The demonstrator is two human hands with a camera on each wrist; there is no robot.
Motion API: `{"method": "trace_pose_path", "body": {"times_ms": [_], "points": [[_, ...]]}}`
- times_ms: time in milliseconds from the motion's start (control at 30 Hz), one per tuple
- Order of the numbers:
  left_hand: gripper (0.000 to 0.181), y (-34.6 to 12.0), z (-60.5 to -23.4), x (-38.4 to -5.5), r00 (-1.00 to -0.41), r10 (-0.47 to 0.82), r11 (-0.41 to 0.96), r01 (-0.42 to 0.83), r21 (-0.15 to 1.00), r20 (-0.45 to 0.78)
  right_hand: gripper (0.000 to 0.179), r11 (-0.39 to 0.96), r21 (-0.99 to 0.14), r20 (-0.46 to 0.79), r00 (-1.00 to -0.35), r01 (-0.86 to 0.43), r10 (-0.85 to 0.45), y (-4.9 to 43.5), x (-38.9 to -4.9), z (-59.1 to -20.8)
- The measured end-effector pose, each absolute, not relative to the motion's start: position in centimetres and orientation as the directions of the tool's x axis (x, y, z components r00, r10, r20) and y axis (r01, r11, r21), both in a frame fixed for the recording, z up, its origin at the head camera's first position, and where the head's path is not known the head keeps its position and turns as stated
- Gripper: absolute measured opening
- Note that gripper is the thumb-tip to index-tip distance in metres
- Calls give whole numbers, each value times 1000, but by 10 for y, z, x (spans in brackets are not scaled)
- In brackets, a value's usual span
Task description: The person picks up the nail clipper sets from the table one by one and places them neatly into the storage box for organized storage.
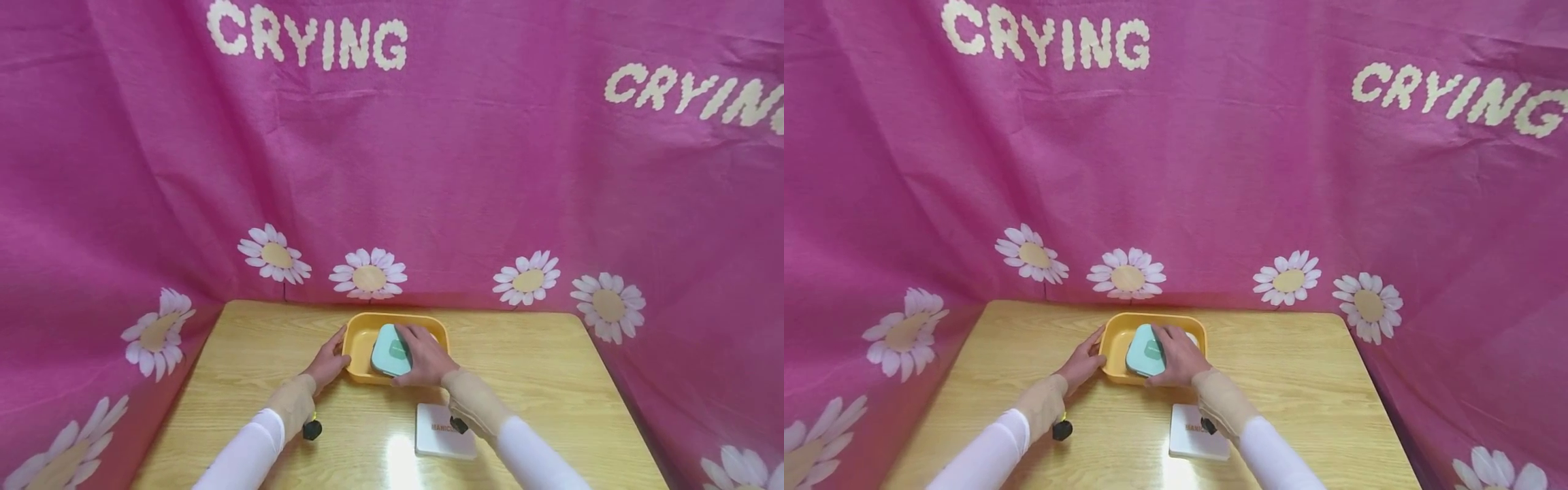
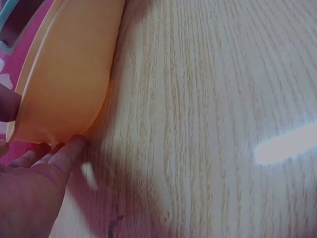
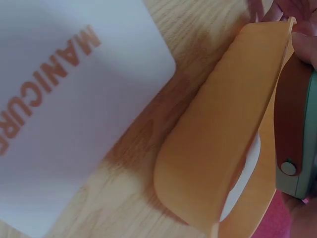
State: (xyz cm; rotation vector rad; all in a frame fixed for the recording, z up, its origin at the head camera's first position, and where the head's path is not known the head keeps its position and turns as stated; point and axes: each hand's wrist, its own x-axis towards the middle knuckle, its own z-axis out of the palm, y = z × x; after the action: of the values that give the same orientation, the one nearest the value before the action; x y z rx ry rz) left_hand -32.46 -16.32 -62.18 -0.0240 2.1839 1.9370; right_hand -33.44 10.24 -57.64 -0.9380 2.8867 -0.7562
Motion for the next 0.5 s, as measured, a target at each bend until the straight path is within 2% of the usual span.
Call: {"method": "trace_pose_path", "body": {"times_ms": [333,500], "points": [[93,-164,-627,-328,-971,164,110,-159,981,-175,121,699,-446,113,-809,-559,-576,100,-343,-574],[92,-167,-624,-327,-959,180,67,-211,975,-220,121,710,-443,88,-814,-548,-574,98,-347,-576]]}}
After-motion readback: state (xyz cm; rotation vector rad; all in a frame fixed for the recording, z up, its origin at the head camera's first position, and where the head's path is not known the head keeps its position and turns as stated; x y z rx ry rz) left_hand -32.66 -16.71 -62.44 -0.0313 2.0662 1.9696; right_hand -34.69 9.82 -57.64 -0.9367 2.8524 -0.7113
